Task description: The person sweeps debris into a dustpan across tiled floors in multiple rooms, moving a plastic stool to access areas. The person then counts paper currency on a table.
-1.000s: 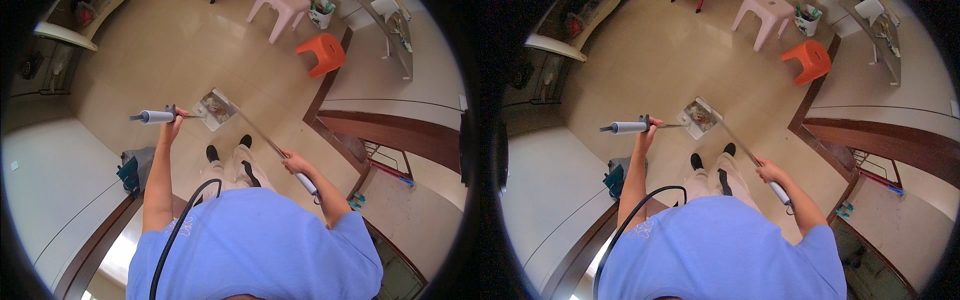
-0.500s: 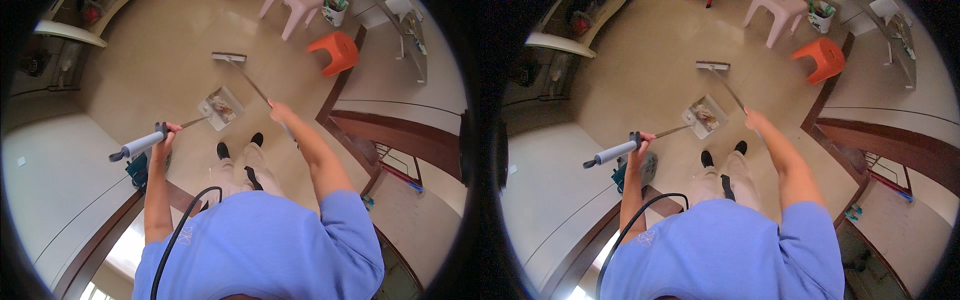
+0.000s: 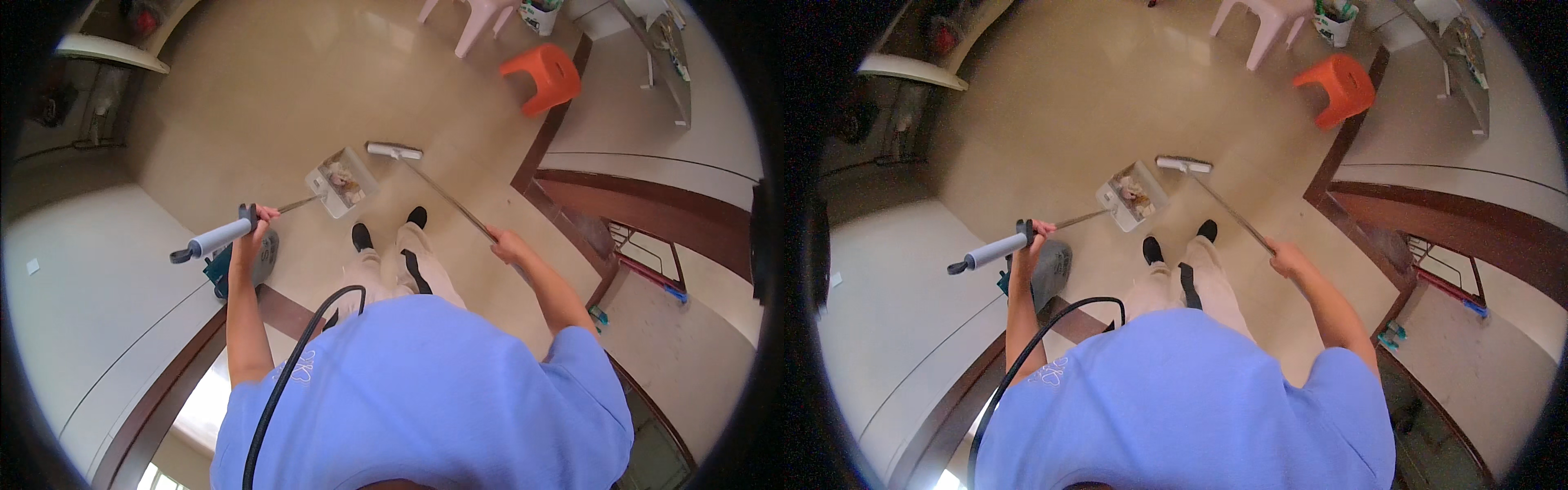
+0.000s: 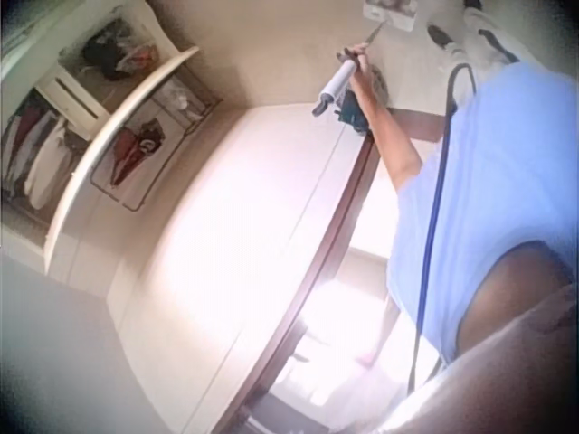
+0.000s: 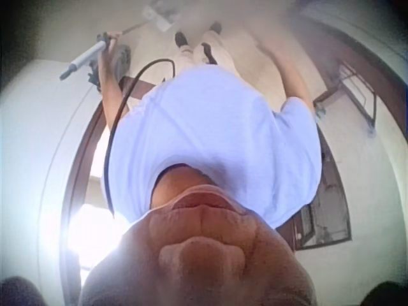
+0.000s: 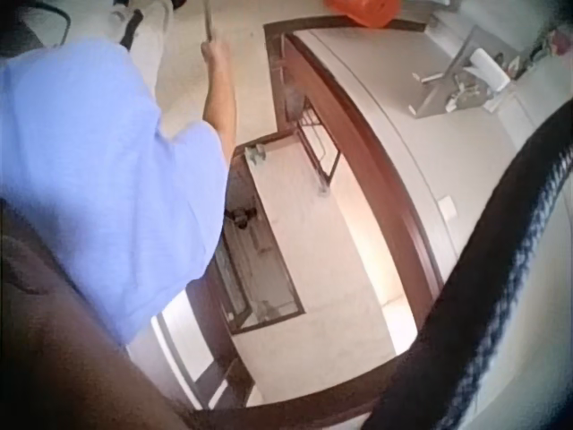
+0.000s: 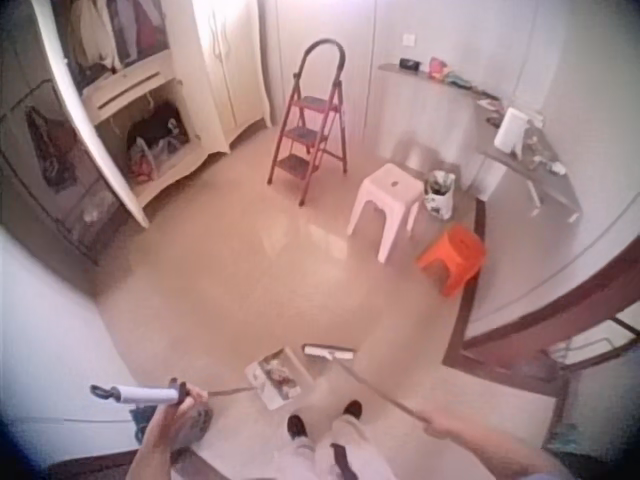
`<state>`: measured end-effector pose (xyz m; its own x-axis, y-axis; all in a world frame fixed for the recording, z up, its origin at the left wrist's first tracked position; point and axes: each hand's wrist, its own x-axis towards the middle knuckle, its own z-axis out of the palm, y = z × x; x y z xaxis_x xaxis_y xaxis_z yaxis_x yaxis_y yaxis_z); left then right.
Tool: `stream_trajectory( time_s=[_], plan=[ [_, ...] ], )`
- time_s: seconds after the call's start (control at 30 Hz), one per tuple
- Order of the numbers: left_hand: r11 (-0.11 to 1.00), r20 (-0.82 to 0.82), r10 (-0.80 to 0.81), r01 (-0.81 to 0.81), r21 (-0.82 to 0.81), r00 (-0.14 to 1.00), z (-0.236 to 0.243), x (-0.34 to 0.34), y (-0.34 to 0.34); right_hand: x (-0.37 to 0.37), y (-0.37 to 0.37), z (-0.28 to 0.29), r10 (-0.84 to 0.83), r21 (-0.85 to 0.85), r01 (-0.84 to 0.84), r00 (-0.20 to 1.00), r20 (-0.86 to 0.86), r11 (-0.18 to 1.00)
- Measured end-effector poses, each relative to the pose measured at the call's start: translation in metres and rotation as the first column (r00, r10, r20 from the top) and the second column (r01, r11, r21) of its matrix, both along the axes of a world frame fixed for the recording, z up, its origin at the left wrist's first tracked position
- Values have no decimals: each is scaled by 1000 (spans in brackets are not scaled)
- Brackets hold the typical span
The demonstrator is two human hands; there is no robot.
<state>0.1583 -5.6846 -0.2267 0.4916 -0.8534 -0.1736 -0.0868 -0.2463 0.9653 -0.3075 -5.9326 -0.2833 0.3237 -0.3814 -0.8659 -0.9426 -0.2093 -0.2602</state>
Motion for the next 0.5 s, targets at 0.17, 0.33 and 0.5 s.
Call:
stream_trajectory(
  time_s=[0.17,0.33,0.5],
  plan=[
    [991,39,-126,128,-44,991,-15,17,2,-8,40,12,-437,53,434,889,135,899],
    [991,39,-137,137,2,990,-19,18,5,31,34,-53,-607,93,605,757,240,791],
    [991,24,-133,133,-6,991,-23,20,6,77,73,-66,-366,86,357,920,139,930]
  ],
)
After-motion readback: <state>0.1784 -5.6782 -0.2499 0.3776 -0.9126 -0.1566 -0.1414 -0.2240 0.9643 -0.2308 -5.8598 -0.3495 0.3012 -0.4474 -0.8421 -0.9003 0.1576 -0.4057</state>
